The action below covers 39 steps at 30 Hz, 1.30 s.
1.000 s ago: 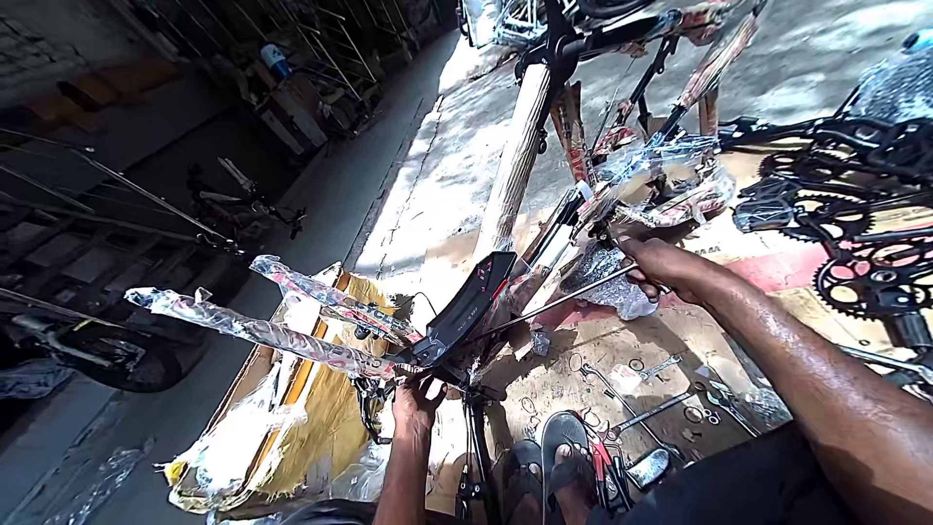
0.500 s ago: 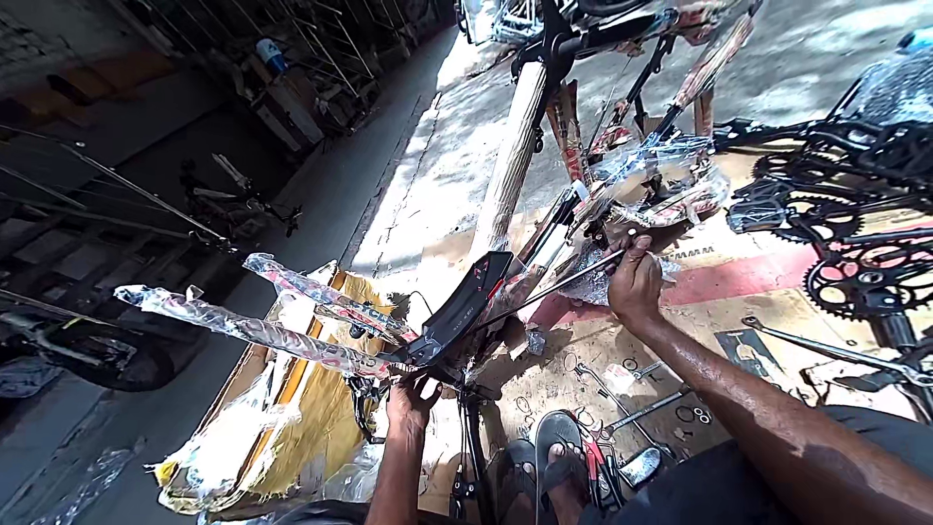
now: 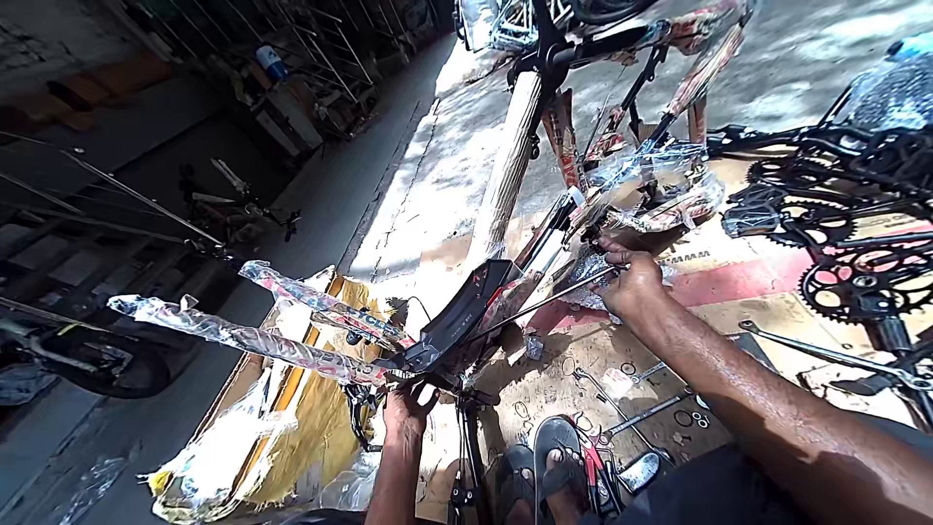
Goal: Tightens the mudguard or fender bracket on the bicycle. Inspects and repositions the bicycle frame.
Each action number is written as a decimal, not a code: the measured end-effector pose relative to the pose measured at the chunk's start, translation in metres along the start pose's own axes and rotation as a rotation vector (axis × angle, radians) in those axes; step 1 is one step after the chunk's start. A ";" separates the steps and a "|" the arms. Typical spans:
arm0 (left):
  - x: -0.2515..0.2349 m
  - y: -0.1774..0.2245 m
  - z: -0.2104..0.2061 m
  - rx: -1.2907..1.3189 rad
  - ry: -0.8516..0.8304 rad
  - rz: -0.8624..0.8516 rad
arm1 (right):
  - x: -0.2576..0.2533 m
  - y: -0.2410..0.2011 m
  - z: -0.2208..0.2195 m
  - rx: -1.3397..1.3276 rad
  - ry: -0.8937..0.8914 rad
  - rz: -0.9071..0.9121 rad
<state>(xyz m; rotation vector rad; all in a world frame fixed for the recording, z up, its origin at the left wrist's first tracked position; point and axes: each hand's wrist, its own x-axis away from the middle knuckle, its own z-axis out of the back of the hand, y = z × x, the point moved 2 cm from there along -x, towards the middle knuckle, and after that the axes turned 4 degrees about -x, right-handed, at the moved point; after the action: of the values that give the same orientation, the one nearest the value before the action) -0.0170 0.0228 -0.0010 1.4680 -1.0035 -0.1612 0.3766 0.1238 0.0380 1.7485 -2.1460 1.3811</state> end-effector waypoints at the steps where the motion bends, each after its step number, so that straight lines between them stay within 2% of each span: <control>1: 0.002 -0.001 -0.002 0.014 0.017 -0.004 | 0.008 0.003 0.001 0.022 -0.057 0.098; 2: 0.005 -0.002 -0.003 0.042 0.037 -0.007 | 0.013 0.007 0.003 0.092 -0.161 0.229; 4: 0.008 -0.004 -0.006 0.076 0.051 -0.024 | 0.006 0.013 0.012 0.310 -0.395 0.624; 5: 0.008 -0.005 -0.006 0.077 0.046 -0.035 | -0.002 0.013 0.015 0.444 -0.458 0.805; 6: 0.007 -0.005 -0.005 0.070 0.038 -0.042 | -0.007 0.009 0.019 0.635 -0.453 0.924; 7: 0.004 -0.005 -0.004 0.057 0.030 -0.046 | -0.010 0.002 0.021 0.900 -0.370 1.000; 8: 0.003 -0.005 -0.002 0.041 0.020 -0.045 | -0.010 -0.008 0.020 1.191 -0.279 1.017; 10: 0.002 -0.004 0.002 0.011 -0.004 -0.034 | -0.015 -0.031 0.011 1.611 -0.294 0.661; 11: 0.002 -0.003 0.002 0.000 -0.016 -0.029 | -0.019 -0.042 0.006 1.639 -0.350 0.449; 13: 0.001 -0.002 0.003 -0.021 -0.026 -0.019 | -0.017 -0.057 0.005 1.314 -0.578 0.119; 14: 0.001 -0.002 0.003 -0.025 -0.023 -0.013 | -0.015 -0.062 0.006 1.136 -0.707 0.064; 16: 0.002 -0.003 0.003 -0.022 -0.020 -0.007 | -0.012 -0.063 0.001 0.930 -0.888 0.140; 17: 0.003 -0.004 0.003 -0.019 -0.017 -0.004 | -0.014 -0.054 0.001 0.788 -0.926 0.138; 18: 0.003 -0.004 0.003 -0.020 -0.017 -0.005 | -0.019 -0.042 0.004 0.563 -0.912 0.029; 19: 0.002 -0.003 0.002 -0.025 -0.020 -0.007 | -0.023 -0.030 0.005 0.292 -0.784 -0.137; 20: 0.003 -0.002 0.002 -0.030 -0.022 -0.007 | -0.025 -0.021 0.005 0.113 -0.527 -0.250; 21: 0.004 -0.001 0.001 -0.037 -0.022 -0.011 | -0.026 -0.018 0.004 0.036 -0.290 -0.270; 22: 0.005 -0.001 0.000 -0.040 -0.019 -0.012 | -0.024 -0.017 0.004 -0.012 -0.180 -0.224; 23: 0.006 -0.001 0.000 -0.041 -0.021 -0.010 | -0.019 -0.016 0.003 -0.042 -0.160 -0.140; 25: 0.008 -0.001 -0.001 -0.036 -0.025 -0.010 | -0.005 -0.006 -0.002 -0.051 -0.262 0.096; 27: 0.007 -0.001 -0.002 -0.036 -0.025 -0.004 | -0.005 0.007 -0.002 0.106 -0.442 0.507; 28: 0.006 -0.001 -0.001 -0.037 -0.024 0.000 | -0.011 0.008 0.002 0.237 -0.490 0.722; 29: 0.006 -0.001 0.000 -0.038 -0.022 0.000 | -0.018 0.006 0.007 0.403 -0.460 0.861; 30: 0.005 0.000 -0.001 -0.036 -0.017 0.000 | -0.023 0.003 0.011 0.635 -0.351 0.880; 31: 0.005 0.000 -0.001 -0.034 -0.014 0.001 | -0.024 -0.002 0.013 0.899 -0.206 0.784; 32: 0.005 0.000 0.001 -0.038 -0.010 0.006 | -0.027 -0.008 0.013 1.137 -0.142 0.639; 34: 0.003 0.001 0.002 -0.045 -0.013 0.008 | -0.030 -0.020 0.010 1.388 -0.155 0.449; 36: 0.001 0.001 0.001 -0.043 -0.025 0.007 | -0.025 -0.024 0.008 1.217 -0.209 0.498; 38: 0.001 0.003 0.001 -0.045 -0.019 0.001 | -0.019 -0.011 0.009 0.859 -0.335 0.688; 39: 0.002 0.003 0.001 -0.048 -0.013 -0.002 | -0.016 -0.001 0.011 0.760 -0.381 0.825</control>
<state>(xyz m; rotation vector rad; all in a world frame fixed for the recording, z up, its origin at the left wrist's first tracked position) -0.0175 0.0214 0.0028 1.4257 -1.0024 -0.1953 0.3886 0.1287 0.0239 1.3608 -3.0224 2.4881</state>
